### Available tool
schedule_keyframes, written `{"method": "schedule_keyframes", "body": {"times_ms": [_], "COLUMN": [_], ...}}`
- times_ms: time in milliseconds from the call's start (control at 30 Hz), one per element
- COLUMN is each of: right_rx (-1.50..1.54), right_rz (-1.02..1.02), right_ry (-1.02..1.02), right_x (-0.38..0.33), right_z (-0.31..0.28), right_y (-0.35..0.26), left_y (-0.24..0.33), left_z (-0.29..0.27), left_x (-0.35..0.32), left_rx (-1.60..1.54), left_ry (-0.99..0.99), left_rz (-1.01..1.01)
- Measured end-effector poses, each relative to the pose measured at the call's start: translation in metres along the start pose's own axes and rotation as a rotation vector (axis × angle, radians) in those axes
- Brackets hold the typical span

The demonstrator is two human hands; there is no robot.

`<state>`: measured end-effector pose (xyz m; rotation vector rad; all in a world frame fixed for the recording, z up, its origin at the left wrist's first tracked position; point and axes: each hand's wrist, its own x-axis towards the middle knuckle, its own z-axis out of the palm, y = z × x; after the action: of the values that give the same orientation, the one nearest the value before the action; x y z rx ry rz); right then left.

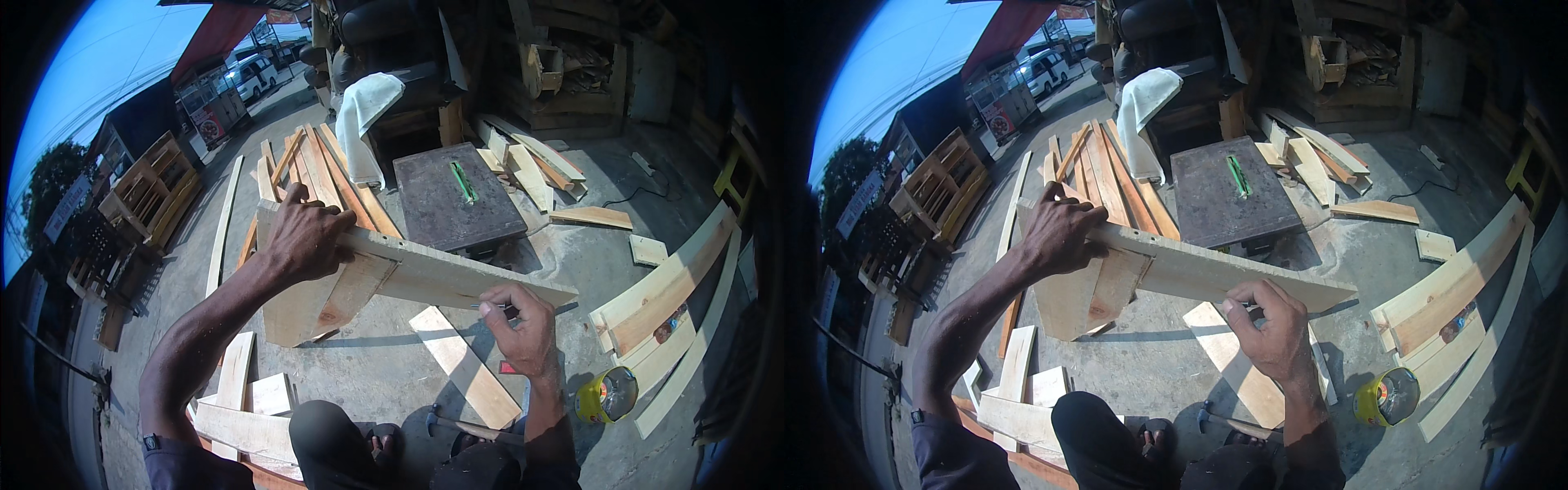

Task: The person assembles a wooden frame by hand, using a hammer to drive nails into pre-drilled holes. They repeatedly align and secure wooden planks, flip the frame to work on different sides, and adjust pieces to fit together.

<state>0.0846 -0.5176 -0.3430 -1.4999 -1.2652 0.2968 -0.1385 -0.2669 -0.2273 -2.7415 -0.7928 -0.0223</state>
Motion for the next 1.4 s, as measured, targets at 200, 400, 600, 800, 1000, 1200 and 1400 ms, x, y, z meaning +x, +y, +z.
{"method": "schedule_keyframes", "body": {"times_ms": [200,400,600,800,1000,1200,1400], "right_rx": [0.268,0.268,0.192,0.165,0.139,0.011,-0.064], "right_rz": [-0.168,-0.042,-0.224,-0.284,-0.188,-0.139,-0.259], "right_ry": [-0.183,-0.255,-0.217,-0.235,-0.321,-0.368,-0.265], "right_x": [0.128,0.175,0.169,0.163,0.168,0.19,0.201], "right_z": [0.108,0.153,0.143,0.14,0.141,0.164,0.193], "right_y": [-0.014,-0.002,-0.021,-0.02,-0.011,-0.006,-0.001], "left_y": [-0.031,-0.048,-0.042,-0.034,-0.04,-0.064,-0.093], "left_z": [0.025,0.033,0.017,0.017,0.032,0.055,0.069], "left_x": [-0.004,0.01,-0.003,-0.01,-0.004,0.007,0.022], "left_rx": [0.048,0.002,0.024,0.056,0.032,0.046,0.074], "left_ry": [0.058,0.038,0.058,0.025,0.021,0.042,0.096], "left_rz": [-0.001,0.008,0.011,0.0,0.014,0.016,0.057]}}
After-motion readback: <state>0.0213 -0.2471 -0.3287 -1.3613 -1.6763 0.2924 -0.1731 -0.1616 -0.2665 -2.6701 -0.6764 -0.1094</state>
